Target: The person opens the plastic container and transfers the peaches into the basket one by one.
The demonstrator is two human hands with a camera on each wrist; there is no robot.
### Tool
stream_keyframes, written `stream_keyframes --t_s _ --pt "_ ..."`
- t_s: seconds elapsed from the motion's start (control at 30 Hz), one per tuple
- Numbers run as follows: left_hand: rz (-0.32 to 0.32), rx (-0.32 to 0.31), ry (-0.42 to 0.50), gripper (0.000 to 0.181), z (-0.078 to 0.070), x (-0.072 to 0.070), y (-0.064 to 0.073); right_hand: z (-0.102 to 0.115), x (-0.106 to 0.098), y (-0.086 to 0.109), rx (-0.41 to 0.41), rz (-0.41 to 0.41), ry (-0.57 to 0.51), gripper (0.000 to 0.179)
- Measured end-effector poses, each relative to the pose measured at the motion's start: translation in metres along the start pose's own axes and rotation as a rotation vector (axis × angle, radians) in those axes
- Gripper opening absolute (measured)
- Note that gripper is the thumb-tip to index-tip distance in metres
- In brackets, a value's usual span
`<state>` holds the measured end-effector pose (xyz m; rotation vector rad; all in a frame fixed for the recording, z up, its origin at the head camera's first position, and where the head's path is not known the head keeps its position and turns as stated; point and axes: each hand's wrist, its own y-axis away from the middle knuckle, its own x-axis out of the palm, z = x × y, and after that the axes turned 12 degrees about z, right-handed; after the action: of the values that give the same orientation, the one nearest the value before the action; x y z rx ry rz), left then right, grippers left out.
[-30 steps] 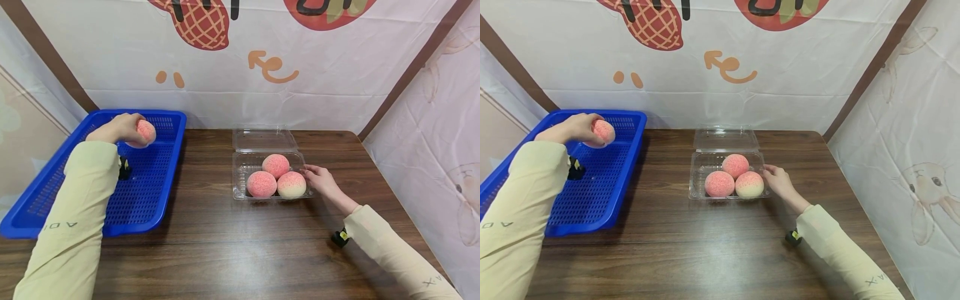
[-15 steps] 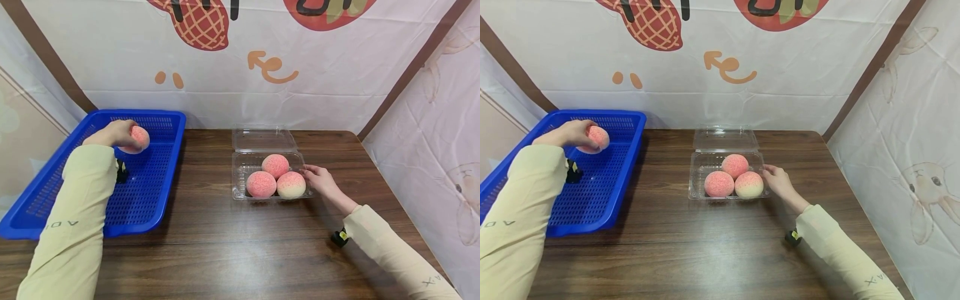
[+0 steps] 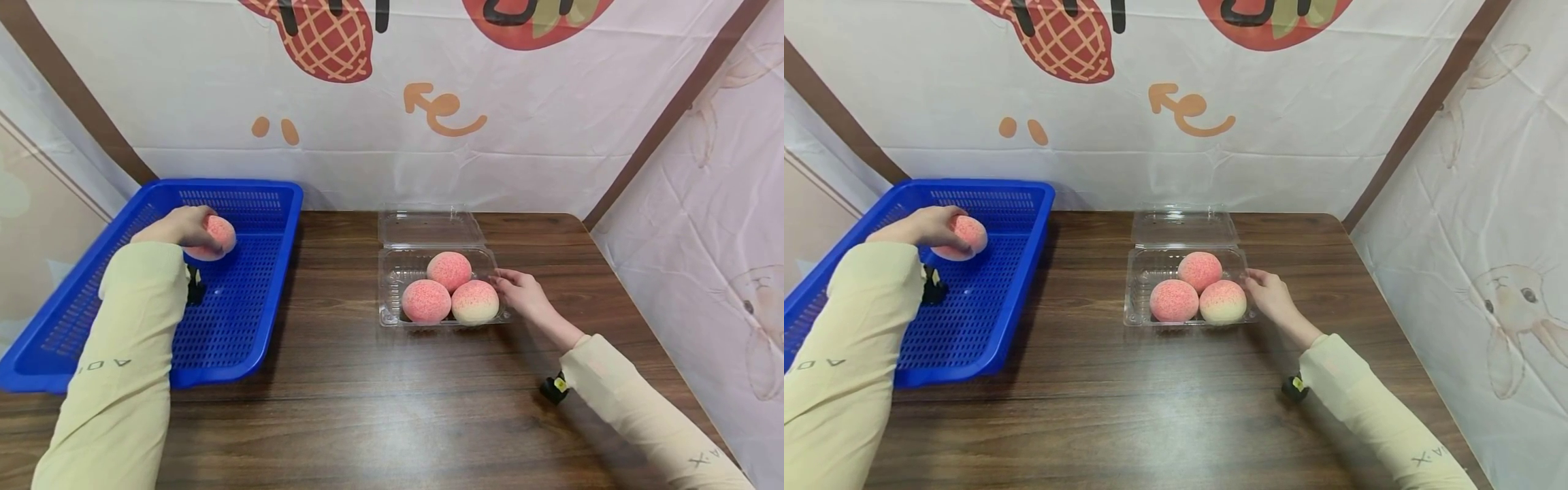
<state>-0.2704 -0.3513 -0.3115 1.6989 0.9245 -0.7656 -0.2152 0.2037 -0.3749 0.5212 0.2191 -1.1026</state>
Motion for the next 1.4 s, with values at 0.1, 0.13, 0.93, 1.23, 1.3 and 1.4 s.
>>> stream_keyframes --t_s 0.1,0.13,0.93,1.23,1.3,1.4 --pt "0.023 -0.014 0.021 0.067 0.001 0.002 0.001 0.001 0.000 0.000 0.002 -0.003 0.010 0.043" --pt "0.029 -0.020 0.027 0.068 0.002 0.003 0.002 0.001 0.000 0.000 0.002 -0.005 0.014 0.043" --pt "0.039 -0.039 0.023 0.073 0.006 0.003 0.000 0.001 -0.002 0.000 0.022 0.002 0.039 0.044" --pt "-0.020 -0.034 -0.029 0.064 -0.003 -0.010 -0.003 0.000 -0.003 0.001 0.009 0.020 0.006 0.045" --pt "-0.026 -0.023 -0.038 0.062 -0.006 -0.011 -0.003 0.000 -0.003 0.000 0.010 0.019 0.002 0.044" --pt "-0.017 -0.010 -0.046 0.060 -0.011 -0.014 -0.003 0.001 -0.003 0.000 0.015 0.020 0.005 0.044"
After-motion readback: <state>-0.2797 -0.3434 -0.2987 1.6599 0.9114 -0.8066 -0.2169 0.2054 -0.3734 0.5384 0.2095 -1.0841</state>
